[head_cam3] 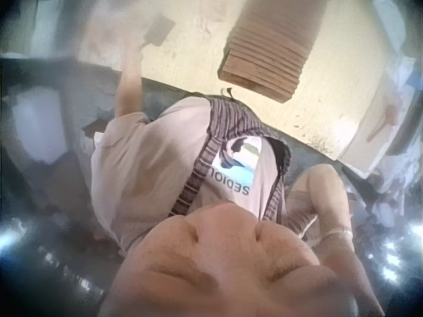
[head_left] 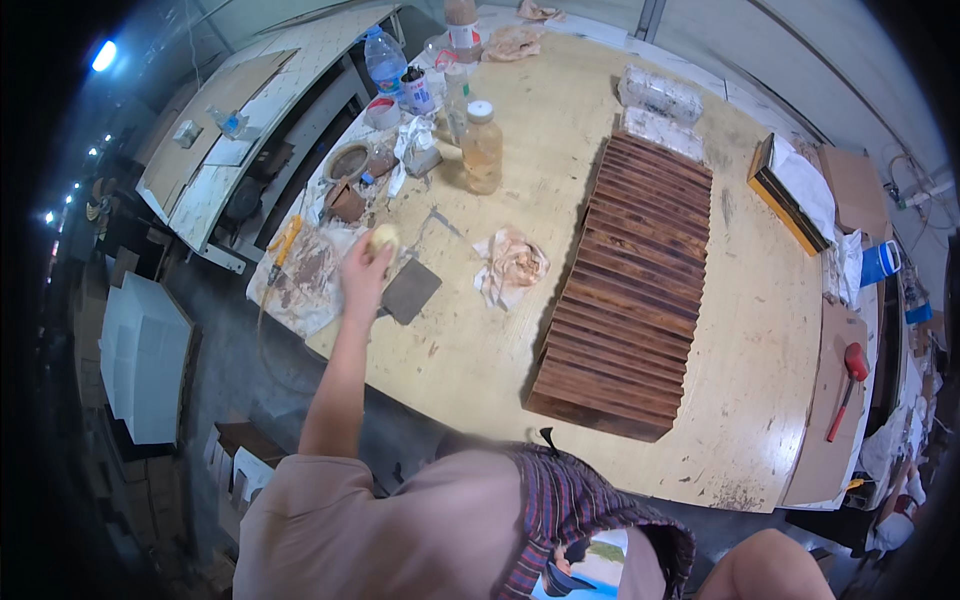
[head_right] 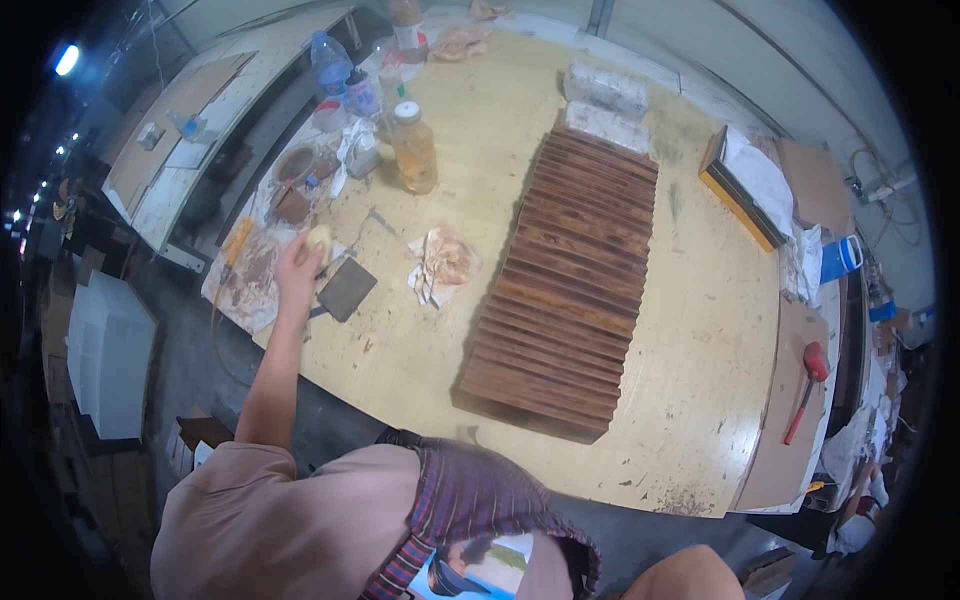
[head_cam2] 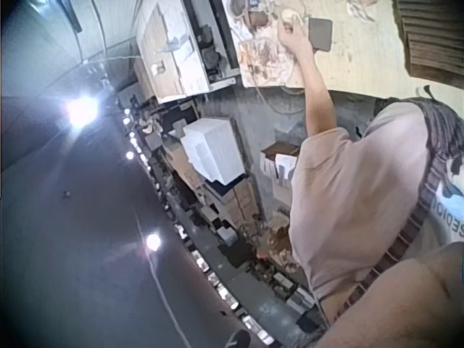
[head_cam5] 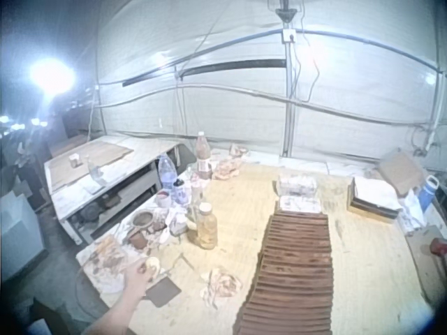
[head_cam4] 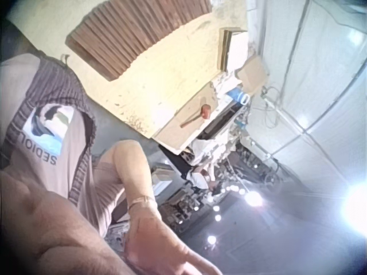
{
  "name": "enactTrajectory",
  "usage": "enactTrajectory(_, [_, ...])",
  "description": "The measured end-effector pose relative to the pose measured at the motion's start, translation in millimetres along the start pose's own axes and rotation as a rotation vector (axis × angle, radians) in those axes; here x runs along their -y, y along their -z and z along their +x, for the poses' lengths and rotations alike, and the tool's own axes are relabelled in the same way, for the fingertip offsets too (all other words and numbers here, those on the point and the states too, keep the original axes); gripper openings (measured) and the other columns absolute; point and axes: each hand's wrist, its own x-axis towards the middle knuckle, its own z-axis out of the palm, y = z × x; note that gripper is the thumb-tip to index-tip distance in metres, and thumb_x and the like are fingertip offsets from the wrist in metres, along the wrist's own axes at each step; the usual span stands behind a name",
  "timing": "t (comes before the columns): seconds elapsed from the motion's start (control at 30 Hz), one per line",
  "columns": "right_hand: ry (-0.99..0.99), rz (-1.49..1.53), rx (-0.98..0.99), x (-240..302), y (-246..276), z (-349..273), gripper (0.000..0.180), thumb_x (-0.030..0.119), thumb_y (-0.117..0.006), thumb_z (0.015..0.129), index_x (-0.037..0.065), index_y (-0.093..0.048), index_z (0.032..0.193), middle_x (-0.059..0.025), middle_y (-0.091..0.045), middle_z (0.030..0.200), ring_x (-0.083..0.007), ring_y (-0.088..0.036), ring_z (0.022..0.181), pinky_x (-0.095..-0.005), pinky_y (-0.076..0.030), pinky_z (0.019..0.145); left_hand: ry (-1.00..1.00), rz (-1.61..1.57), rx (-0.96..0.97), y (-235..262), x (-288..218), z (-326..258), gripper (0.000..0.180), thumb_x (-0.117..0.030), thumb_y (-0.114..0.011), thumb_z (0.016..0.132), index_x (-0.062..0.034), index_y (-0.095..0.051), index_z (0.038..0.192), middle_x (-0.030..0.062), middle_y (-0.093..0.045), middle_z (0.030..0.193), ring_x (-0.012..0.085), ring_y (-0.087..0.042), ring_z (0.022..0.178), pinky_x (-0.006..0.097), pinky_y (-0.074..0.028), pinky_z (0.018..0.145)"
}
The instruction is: The person wipes a series of wooden slats with a cloth, applies liquid from a bottle, and then rubs the surfaces using a sanding block. They lift a wooden slat to observe it before continuing to sand the others on the work table.
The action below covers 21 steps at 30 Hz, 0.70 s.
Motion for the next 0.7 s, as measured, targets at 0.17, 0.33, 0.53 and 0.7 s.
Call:
enactTrajectory(0.17, [0.145,0.052,-0.055,14,50,-16,0.060,0.017,-0.057,0.095,0.008,-0.040,0.152,-0.0151,-0.032,0.160,-0.0308,-0.023,0.151,-0.0470,-0.020,0.121,0.293,-0.266,0.407,-93,-45,-33,0.049,-0.016,-0.065,0.095,-0.0040,-0.053,0.141,0.0080,-0.065,0.121,0.0140,-0.064,0.102,0.027,-0.053,0.081])
enactTrajectory(0.33, [0.524,0.058,-0.490,50,165,-71,0.057,0.014,-0.056,0.096,0.007,-0.041,0.151,-0.0146,-0.034,0.160,-0.0304,-0.025,0.151,-0.0461,-0.022,0.121,0.292,-0.353,0.700,-170,-68,-51,0.045,-0.009,-0.065,0.090,-0.0035,-0.057,0.134,0.0067,-0.067,0.116,0.0125,-0.066,0.094,0.023,-0.053,0.077])
enactTrajectory(0.53, [0.271,-0.246,-1.081,-41,210,-75,0.055,0.011,-0.054,0.097,0.006,-0.043,0.150,-0.0139,-0.037,0.159,-0.0299,-0.027,0.150,-0.0450,-0.024,0.121,0.188,-0.208,0.880,-221,-47,-53,0.048,-0.005,-0.070,0.084,-0.0026,-0.059,0.131,0.0072,-0.067,0.116,0.0153,-0.066,0.100,0.029,-0.055,0.087])
enactTrajectory(0.7, [-0.559,-0.706,-0.488,-183,120,-9,0.061,0.023,-0.057,0.098,0.011,-0.037,0.154,-0.0105,-0.022,0.166,-0.0292,-0.017,0.154,-0.0582,-0.011,0.122,-0.802,0.338,0.655,-294,-44,-89,0.045,-0.014,-0.073,0.079,-0.0053,-0.065,0.122,0.0145,-0.063,0.121,0.0330,-0.060,0.114,0.042,-0.048,0.102])
